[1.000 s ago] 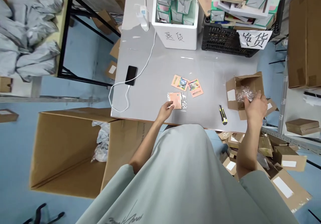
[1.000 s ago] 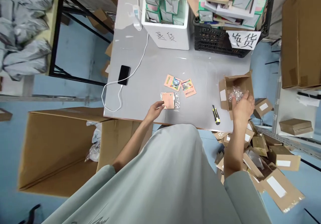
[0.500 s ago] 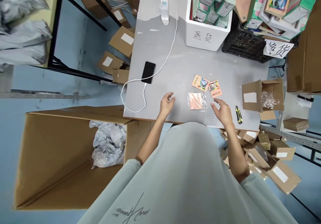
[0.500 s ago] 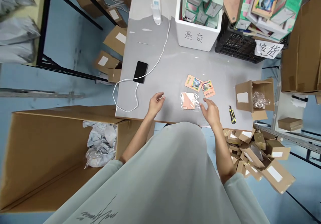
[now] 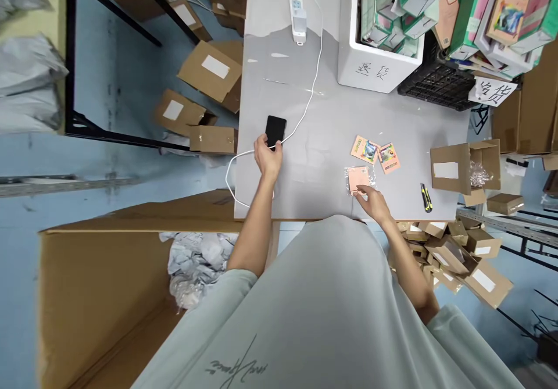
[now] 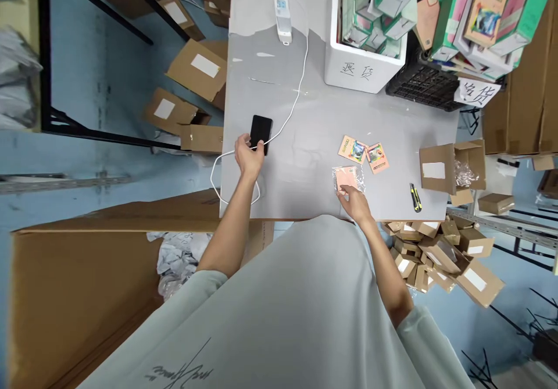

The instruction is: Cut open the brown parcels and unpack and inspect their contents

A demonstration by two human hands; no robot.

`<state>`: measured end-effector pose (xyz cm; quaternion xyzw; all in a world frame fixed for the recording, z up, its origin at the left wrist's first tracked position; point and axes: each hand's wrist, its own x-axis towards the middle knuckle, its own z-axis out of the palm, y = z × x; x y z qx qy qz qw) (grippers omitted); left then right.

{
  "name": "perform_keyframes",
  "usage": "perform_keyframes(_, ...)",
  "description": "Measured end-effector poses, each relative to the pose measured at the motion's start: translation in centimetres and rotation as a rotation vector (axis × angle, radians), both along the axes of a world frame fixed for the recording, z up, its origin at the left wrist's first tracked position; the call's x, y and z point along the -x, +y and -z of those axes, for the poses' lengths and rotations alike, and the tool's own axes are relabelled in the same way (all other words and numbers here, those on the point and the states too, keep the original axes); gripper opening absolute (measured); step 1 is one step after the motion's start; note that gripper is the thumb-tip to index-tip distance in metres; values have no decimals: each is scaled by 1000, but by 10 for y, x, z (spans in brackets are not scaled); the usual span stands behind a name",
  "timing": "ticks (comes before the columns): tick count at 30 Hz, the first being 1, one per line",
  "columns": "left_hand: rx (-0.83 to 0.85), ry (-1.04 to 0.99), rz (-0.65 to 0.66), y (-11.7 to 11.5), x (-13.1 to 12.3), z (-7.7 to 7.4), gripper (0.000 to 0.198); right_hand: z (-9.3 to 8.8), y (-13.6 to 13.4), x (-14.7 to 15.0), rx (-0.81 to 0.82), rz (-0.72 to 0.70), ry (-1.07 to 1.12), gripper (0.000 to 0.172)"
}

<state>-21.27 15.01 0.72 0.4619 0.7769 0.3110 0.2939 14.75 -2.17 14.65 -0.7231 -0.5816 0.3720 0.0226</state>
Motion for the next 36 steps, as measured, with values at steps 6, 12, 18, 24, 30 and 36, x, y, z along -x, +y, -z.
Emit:
perform_keyframes(6, 163, 156, 64, 62, -9, 18, 96, 4, 1, 26, 61, 27, -13, 34)
perform_keyframes(12, 193, 161, 58, 57, -14, 38, 98, 1, 4, 35, 89, 42, -20, 36)
perform_keyframes(18, 116, 148, 11, 58, -12, 51, 105, -1, 14, 46, 134, 32, -37, 35)
perform_keyframes(24, 128, 191, 21, 60, -15, 52, 106, -3, 18, 54, 171, 8, -26, 38)
perform_keyframes(30, 118, 196, 37, 53, -14, 50, 108, -2, 15, 51, 178, -12, -24, 38)
perform_keyframes(36, 125, 166, 41, 53, -13, 49, 103, 2, 10, 47, 161, -15, -13, 38)
